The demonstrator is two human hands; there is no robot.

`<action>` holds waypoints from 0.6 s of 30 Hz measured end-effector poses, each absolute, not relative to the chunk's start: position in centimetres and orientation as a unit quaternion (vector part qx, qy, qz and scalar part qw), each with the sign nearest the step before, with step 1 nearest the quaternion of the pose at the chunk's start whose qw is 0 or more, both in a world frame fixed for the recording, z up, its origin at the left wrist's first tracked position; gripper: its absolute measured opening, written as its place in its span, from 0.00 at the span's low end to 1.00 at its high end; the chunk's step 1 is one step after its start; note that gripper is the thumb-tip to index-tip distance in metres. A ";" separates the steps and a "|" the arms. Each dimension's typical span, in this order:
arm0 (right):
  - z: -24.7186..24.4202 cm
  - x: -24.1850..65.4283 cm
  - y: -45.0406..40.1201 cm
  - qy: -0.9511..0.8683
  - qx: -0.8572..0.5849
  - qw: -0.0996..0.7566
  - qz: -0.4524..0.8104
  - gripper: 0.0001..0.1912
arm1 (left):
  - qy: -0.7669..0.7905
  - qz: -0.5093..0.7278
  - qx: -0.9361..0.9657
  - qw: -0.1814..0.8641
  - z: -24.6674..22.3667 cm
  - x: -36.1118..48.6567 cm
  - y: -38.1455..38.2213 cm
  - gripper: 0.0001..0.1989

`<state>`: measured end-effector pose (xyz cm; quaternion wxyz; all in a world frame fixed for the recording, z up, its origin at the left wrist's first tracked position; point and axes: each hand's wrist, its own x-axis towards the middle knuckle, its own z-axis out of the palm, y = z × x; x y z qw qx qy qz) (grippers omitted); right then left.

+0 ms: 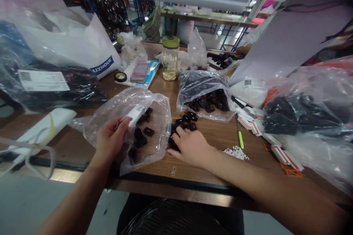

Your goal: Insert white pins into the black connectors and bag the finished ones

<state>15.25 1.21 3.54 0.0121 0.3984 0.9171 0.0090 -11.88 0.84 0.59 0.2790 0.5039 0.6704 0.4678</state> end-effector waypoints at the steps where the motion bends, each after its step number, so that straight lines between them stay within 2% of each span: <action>1: 2.9 14.9 0.8 0.917 0.397 0.019 0.017 0.21 | 0.668 0.473 0.502 0.280 0.4 -11.9 0.9 0.17; 9: 0.8 16.4 0.9 0.907 0.420 -0.022 -0.015 0.16 | 0.665 0.472 0.506 0.282 0.2 -11.9 0.8 0.15; 15: 4.4 14.0 2.0 0.879 0.406 -0.224 -0.113 0.17 | 0.654 0.493 0.486 0.304 0.1 -12.2 0.9 0.15; 18: 6.7 9.9 2.9 0.897 0.378 -0.200 -0.116 0.20 | 0.631 0.523 0.456 0.346 0.2 -12.2 1.0 0.13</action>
